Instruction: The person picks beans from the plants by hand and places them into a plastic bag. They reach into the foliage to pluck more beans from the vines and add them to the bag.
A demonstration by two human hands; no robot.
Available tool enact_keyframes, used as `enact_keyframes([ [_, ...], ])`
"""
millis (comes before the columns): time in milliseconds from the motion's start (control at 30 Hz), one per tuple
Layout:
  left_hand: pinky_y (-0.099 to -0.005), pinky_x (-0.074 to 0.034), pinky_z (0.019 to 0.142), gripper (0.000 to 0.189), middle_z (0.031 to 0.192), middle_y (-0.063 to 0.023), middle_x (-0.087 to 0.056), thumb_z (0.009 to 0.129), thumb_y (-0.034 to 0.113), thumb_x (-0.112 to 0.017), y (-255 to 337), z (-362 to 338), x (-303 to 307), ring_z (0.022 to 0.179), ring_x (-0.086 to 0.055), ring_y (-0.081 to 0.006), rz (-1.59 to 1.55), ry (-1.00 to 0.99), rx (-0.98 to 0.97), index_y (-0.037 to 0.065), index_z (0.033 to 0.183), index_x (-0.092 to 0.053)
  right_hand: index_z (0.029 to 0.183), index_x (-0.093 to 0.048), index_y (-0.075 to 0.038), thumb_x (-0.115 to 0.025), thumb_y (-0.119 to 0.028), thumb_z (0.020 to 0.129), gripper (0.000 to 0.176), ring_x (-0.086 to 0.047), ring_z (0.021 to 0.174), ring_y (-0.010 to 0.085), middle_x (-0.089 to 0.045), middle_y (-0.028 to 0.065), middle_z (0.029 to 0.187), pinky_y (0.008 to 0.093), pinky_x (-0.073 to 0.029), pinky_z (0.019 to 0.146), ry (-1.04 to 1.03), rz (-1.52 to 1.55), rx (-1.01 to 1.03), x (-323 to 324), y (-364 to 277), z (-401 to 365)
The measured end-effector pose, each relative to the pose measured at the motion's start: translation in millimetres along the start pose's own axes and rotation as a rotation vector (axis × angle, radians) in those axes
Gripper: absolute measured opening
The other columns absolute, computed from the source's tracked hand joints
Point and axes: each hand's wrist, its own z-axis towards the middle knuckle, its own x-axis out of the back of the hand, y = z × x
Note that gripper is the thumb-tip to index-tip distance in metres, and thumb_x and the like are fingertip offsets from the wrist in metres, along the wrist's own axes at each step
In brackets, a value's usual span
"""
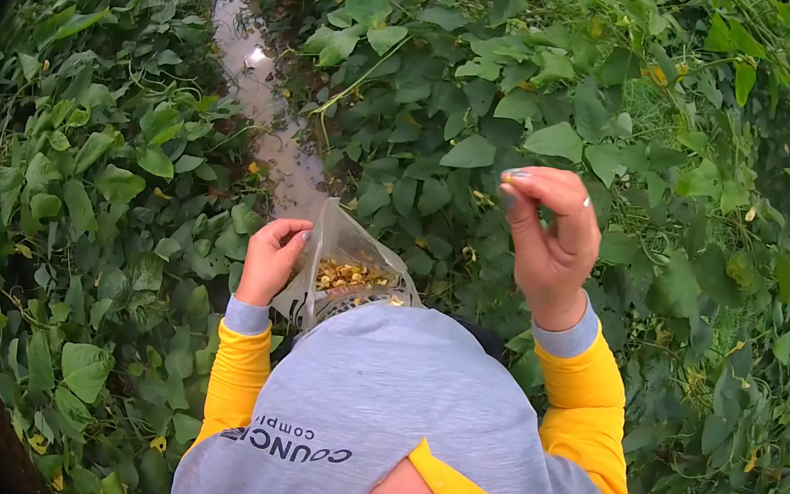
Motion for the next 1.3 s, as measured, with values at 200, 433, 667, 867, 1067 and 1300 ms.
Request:
enact_keyframes([
  [200, -0.0252, -0.051, 0.083, 0.022, 0.104, -0.0024, -0.071, 0.096, 0.006, -0.066, 39.3, 49.2, -10.9, 0.09, -0.063, -0.0087, 0.124, -0.047, -0.095, 0.0, 0.116, -0.072, 0.098, -0.076, -0.005, -0.075, -0.012, 0.087, 0.013, -0.067, 0.107, 0.031, -0.073, 0.0116, 0.113, 0.041, -0.055, 0.09, -0.606, -0.005, -0.307, -64.6, 33.0, -99.2],
  [433, -0.0243, -0.05, 0.09, 0.025, 0.115, -0.0029, -0.072, 0.101, 0.009, -0.065, 74.1, 92.0, -5.8, 0.101, -0.064, -0.0082, 0.123, -0.014, -0.19, 0.0, 0.124, -0.069, 0.106, -0.076, -0.002, -0.07, -0.009, 0.094, 0.016, -0.069, 0.104, 0.0255, -0.074, 0.0129, 0.111, 0.0345, -0.054, 0.089, -0.3, -0.063, -0.83, 5.7, 68.8, -134.9],
  [667, -0.0239, -0.052, 0.085, 0.027, 0.113, -0.0029, -0.072, 0.101, 0.009, -0.065, 6.1, 7.9, 58.6, 0.098, -0.065, -0.0087, 0.0, 0.174, 0.224, 0.001, 0.126, -0.069, 0.107, -0.075, -0.001, -0.069, -0.009, 0.094, 0.017, -0.069, 0.098, 0.0227, -0.074, 0.0108, 0.107, 0.0322, -0.054, 0.086, -0.383, -0.108, -1.046, 45.2, 77.6, -214.5],
  [867, -0.0257, -0.054, 0.086, 0.029, 0.119, -0.006, -0.073, 0.102, 0.014, -0.066, -17.5, -31.1, 101.7, 0.105, -0.069, -0.0121, 0.121, 0.238, 0.397, 0.002, 0.128, -0.069, 0.108, -0.074, -0.002, -0.069, -0.012, 0.092, 0.019, -0.07, 0.096, 0.0281, -0.074, 0.0123, 0.103, 0.035, -0.054, 0.084, -0.461, -0.094, -1.115, 32.4, 82.3, -237.6],
  [1067, -0.0254, -0.053, 0.084, 0.028, 0.119, -0.0058, -0.073, 0.102, 0.01, -0.065, -6.2, -11.8, 88.1, 0.103, -0.068, -0.012, 0.15, 0.192, 0.374, 0.001, 0.128, -0.068, 0.112, -0.073, -0.001, -0.067, -0.009, 0.094, 0.021, -0.069, 0.096, 0.0246, -0.073, 0.0113, 0.108, 0.0335, -0.054, 0.085, -0.557, 0.029, -1.148, -0.8, 84.7, -256.4],
  [1300, -0.0203, -0.049, 0.078, 0.027, 0.109, 0.0008, -0.073, 0.1, 0.01, -0.067, 8.4, 30.5, 86.2, 0.088, -0.061, -0.0046, 0.139, 0.148, 0.306, 0.002, 0.126, -0.07, 0.11, -0.074, -0.003, -0.067, -0.009, 0.093, 0.02, -0.07, 0.095, 0.0268, -0.073, 0.0124, 0.106, 0.035, -0.055, 0.083, -0.434, 0.093, -1.146, -44.6, 99.9, -238.1],
])
